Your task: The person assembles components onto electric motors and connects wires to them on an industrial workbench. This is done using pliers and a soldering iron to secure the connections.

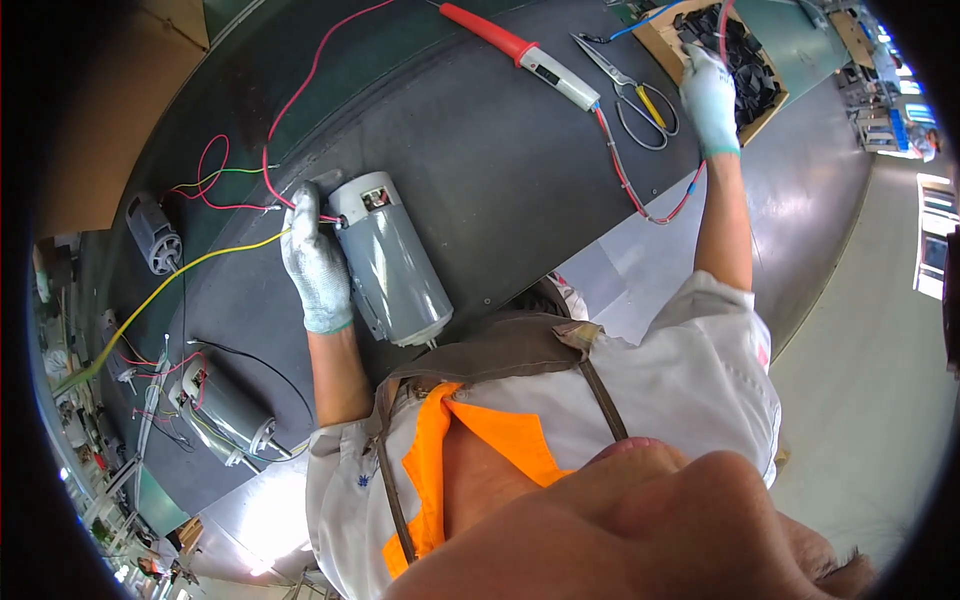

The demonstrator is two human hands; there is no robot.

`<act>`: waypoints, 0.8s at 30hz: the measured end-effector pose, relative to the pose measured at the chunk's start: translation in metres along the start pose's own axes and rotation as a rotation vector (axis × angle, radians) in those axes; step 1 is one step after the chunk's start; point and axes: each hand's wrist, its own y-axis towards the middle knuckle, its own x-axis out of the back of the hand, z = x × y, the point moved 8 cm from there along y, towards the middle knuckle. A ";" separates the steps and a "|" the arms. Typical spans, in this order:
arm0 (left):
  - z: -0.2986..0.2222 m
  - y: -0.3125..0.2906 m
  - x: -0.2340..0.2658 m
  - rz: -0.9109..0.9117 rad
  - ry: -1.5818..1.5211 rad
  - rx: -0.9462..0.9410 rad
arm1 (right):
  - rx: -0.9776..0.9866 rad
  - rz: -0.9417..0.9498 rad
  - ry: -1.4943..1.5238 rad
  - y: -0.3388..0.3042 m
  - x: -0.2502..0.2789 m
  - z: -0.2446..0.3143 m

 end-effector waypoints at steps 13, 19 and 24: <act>-0.009 -0.012 -0.028 0.215 0.239 0.056 | -0.158 0.447 -0.218 0.036 -0.083 -0.101; -0.004 -0.033 0.008 0.014 0.139 0.139 | -0.129 0.158 0.026 0.034 -0.083 -0.072; 0.002 -0.017 0.008 0.082 0.031 0.154 | -0.311 0.232 1.287 -0.001 0.023 0.081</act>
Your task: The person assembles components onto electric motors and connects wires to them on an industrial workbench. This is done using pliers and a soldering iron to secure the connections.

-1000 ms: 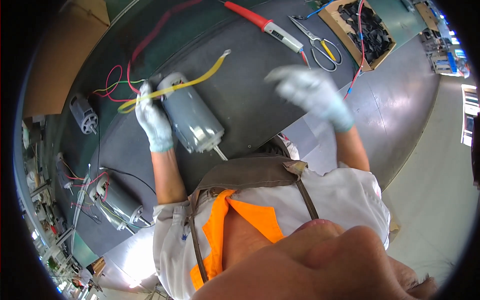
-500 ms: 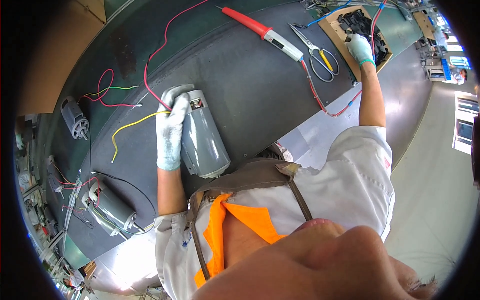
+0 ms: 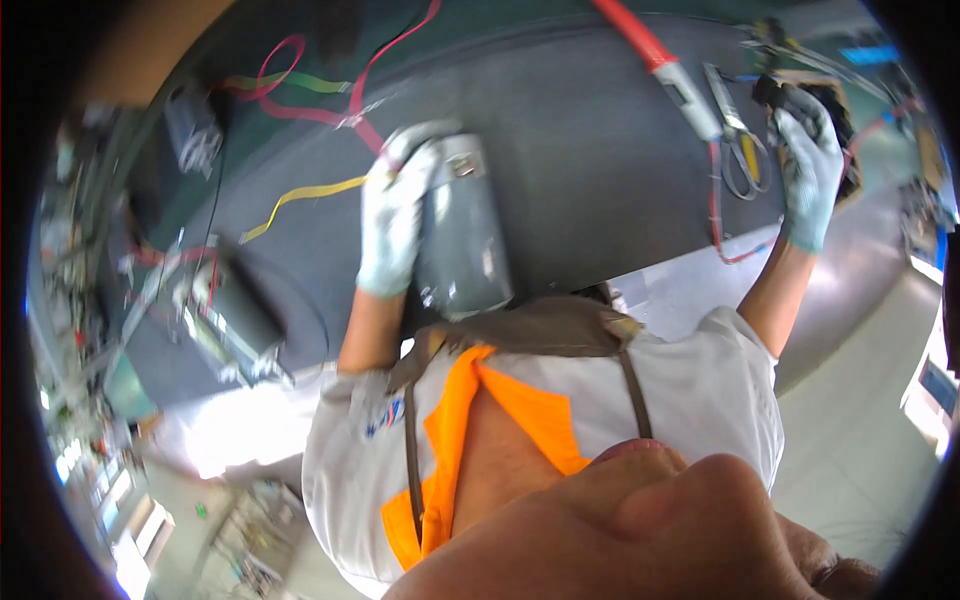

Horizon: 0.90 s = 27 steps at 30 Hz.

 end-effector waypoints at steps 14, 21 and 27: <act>-0.006 -0.002 -0.003 0.003 0.001 -0.022 | -0.579 0.709 0.646 -0.137 -0.272 -0.035; 0.001 0.001 -0.001 0.005 0.151 -0.065 | -0.548 0.747 0.450 -0.135 -0.275 -0.030; 0.000 0.002 -0.005 0.000 0.064 0.018 | -0.525 0.785 0.288 -0.121 -0.275 -0.011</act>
